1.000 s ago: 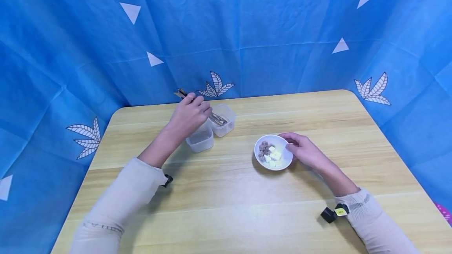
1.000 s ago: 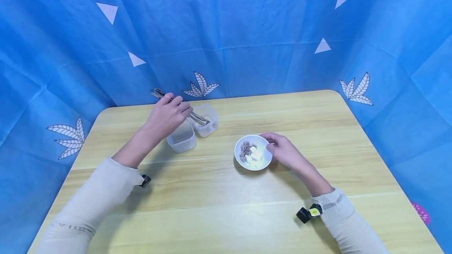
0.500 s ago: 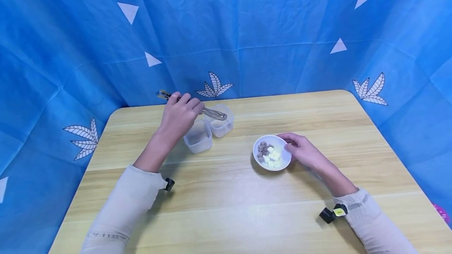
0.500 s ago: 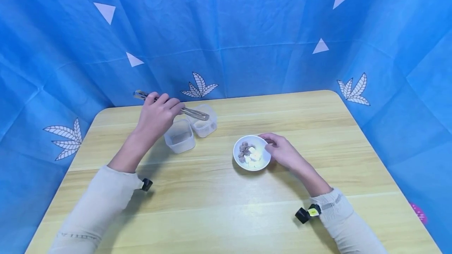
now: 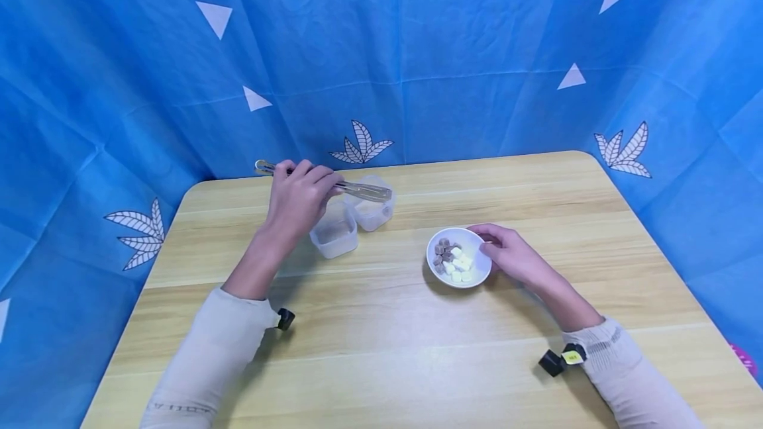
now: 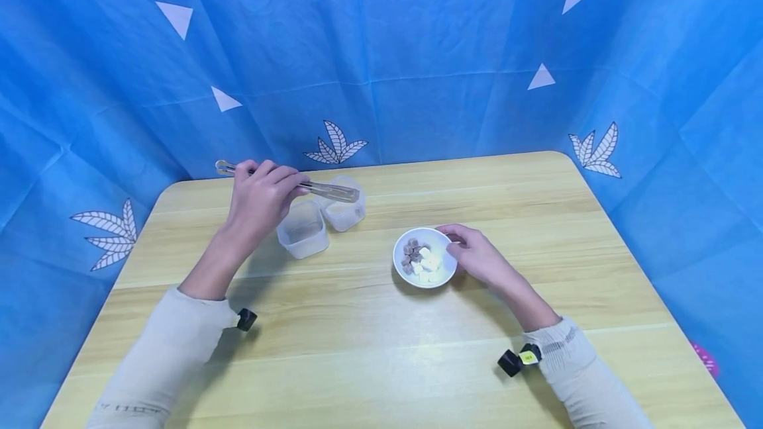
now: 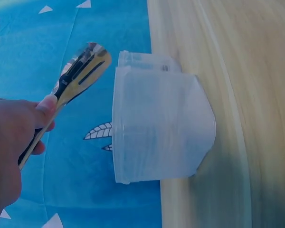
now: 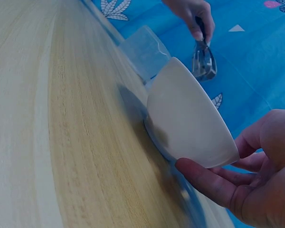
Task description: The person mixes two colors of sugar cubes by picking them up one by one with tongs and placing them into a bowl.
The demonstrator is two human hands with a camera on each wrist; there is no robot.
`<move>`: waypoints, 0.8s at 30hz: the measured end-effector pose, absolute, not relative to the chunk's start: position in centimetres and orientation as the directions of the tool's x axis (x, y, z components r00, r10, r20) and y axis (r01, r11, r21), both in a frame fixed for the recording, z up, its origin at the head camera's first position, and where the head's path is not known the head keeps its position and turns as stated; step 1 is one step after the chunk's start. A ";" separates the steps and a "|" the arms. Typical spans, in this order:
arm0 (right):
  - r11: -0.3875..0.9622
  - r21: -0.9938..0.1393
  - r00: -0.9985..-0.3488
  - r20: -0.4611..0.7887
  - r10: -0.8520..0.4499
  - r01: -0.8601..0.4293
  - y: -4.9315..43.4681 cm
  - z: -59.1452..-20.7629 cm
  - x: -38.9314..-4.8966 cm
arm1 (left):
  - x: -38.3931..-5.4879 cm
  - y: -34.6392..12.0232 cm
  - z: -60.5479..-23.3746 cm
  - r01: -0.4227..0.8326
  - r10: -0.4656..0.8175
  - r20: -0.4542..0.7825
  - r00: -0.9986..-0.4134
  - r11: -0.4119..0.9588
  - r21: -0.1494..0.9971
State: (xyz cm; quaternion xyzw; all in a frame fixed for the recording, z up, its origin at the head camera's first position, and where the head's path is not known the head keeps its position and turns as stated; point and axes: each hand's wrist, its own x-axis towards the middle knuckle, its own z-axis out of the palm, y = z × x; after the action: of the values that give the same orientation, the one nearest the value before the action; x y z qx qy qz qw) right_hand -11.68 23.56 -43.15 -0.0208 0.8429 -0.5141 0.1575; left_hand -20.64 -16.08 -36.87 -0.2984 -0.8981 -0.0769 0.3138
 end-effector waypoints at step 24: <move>0.471 -0.875 -0.954 -0.228 -0.196 0.112 23.6 -43.0 -11.7 | -18.2 -14.0 -37.3 0.666 0.477 0.645 -0.597 0.743 0.066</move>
State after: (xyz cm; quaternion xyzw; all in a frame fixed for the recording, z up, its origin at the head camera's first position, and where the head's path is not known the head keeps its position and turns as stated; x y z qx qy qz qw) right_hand -11.70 23.55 -43.04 -0.0248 0.8445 -0.5135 0.1501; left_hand -18.23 -13.99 -37.31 -0.3245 -0.8806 -0.1518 0.3100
